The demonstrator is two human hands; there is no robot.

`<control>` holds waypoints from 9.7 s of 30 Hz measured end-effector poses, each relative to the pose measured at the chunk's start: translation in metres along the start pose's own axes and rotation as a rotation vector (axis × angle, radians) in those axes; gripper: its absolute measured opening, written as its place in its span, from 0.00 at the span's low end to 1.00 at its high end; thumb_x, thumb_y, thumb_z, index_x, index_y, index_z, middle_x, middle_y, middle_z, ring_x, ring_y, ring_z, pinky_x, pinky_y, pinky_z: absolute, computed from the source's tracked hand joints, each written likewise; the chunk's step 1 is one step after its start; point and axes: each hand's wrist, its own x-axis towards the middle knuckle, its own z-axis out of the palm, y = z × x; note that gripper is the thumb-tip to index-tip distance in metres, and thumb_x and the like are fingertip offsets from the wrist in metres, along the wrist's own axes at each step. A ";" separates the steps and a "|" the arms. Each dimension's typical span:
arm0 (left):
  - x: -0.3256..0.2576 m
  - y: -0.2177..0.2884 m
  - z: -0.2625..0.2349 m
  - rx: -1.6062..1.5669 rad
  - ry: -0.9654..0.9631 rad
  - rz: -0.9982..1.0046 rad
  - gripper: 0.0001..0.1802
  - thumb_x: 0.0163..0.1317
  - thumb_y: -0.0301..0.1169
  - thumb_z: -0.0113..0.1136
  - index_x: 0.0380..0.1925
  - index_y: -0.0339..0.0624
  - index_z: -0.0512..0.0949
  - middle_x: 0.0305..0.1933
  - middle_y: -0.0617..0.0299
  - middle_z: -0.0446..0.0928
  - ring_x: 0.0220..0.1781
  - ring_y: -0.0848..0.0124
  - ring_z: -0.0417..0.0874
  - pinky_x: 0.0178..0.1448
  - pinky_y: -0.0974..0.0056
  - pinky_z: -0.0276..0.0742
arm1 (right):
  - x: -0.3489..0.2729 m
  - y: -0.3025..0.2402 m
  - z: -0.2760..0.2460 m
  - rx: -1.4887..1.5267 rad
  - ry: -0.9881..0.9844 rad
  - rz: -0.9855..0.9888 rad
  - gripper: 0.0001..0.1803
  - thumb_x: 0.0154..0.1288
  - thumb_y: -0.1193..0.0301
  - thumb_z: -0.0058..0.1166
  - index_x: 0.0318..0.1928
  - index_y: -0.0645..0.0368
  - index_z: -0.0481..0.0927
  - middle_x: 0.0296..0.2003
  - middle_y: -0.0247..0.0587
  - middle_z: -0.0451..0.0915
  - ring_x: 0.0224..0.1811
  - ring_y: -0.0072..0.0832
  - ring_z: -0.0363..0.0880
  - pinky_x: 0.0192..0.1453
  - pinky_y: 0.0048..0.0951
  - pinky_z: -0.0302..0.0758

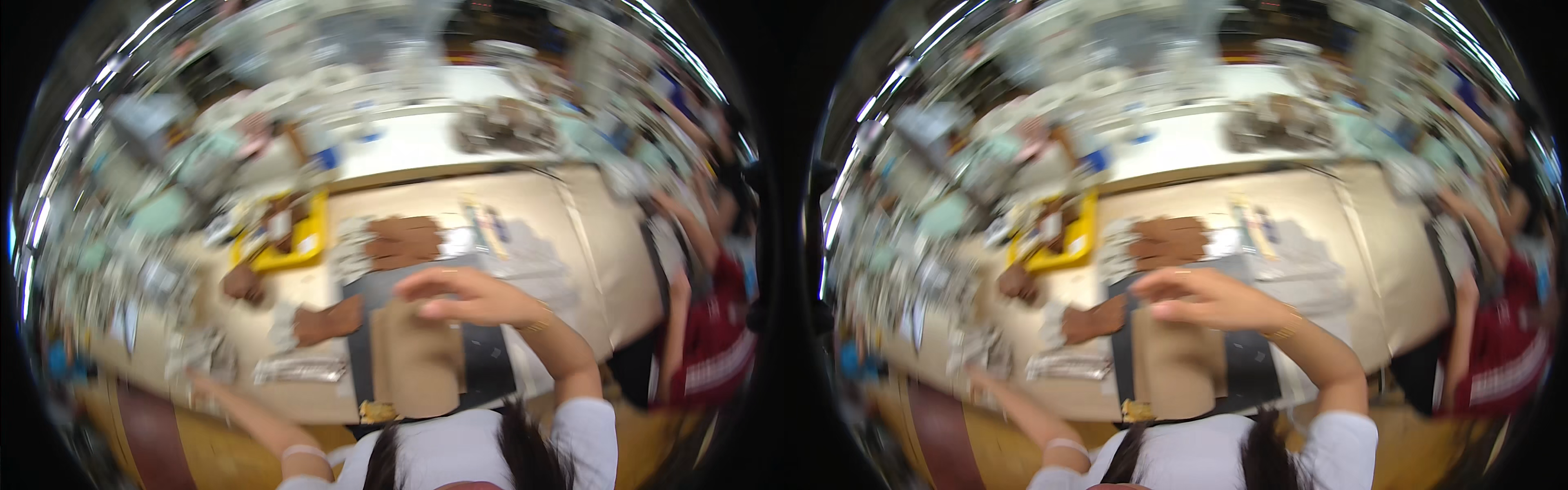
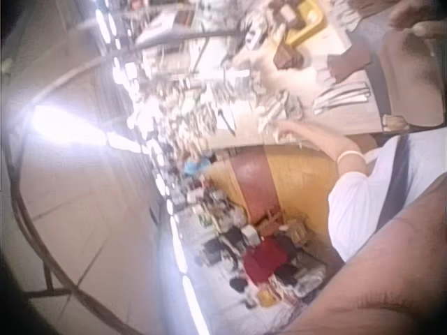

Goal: The person repeatedly picks up a brown leather piece and a white strip, wraps the strip around the leather, and places the assembled unit on the table. The process is repeated continuously with items from nearby piles.

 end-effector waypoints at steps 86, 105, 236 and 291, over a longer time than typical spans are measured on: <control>-0.182 0.315 -0.091 -0.950 -1.122 0.214 0.33 0.70 0.55 0.42 0.65 0.45 0.61 0.63 0.55 0.70 0.67 0.61 0.67 0.71 0.55 0.58 | -0.066 0.043 -0.001 0.091 0.234 -0.034 0.25 0.66 0.59 0.56 0.56 0.64 0.73 0.51 0.42 0.78 0.56 0.28 0.76 0.61 0.28 0.70; -0.166 0.292 -0.093 -0.902 -1.191 0.246 0.41 0.66 0.62 0.41 0.69 0.47 0.56 0.70 0.58 0.61 0.71 0.64 0.60 0.74 0.56 0.53 | -0.071 0.049 -0.002 0.137 0.273 -0.007 0.23 0.68 0.61 0.55 0.57 0.64 0.73 0.51 0.41 0.77 0.55 0.26 0.74 0.61 0.27 0.69; -0.375 0.134 -0.157 -0.421 -2.088 -0.331 0.22 0.72 0.40 0.46 0.47 0.27 0.73 0.39 0.49 0.79 0.38 0.66 0.85 0.42 0.69 0.83 | -0.014 0.029 0.056 -0.061 0.167 0.486 0.11 0.61 0.68 0.61 0.28 0.64 0.79 0.16 0.33 0.79 0.16 0.17 0.79 0.21 0.17 0.73; -0.380 0.122 -0.140 -0.428 -2.028 -0.324 0.15 0.59 0.16 0.59 0.40 0.36 0.63 0.34 0.52 0.77 0.31 0.66 0.85 0.33 0.67 0.84 | -0.030 0.032 0.057 -0.368 0.281 0.415 0.14 0.56 0.68 0.65 0.23 0.60 0.73 0.14 0.30 0.74 0.15 0.15 0.69 0.21 0.20 0.63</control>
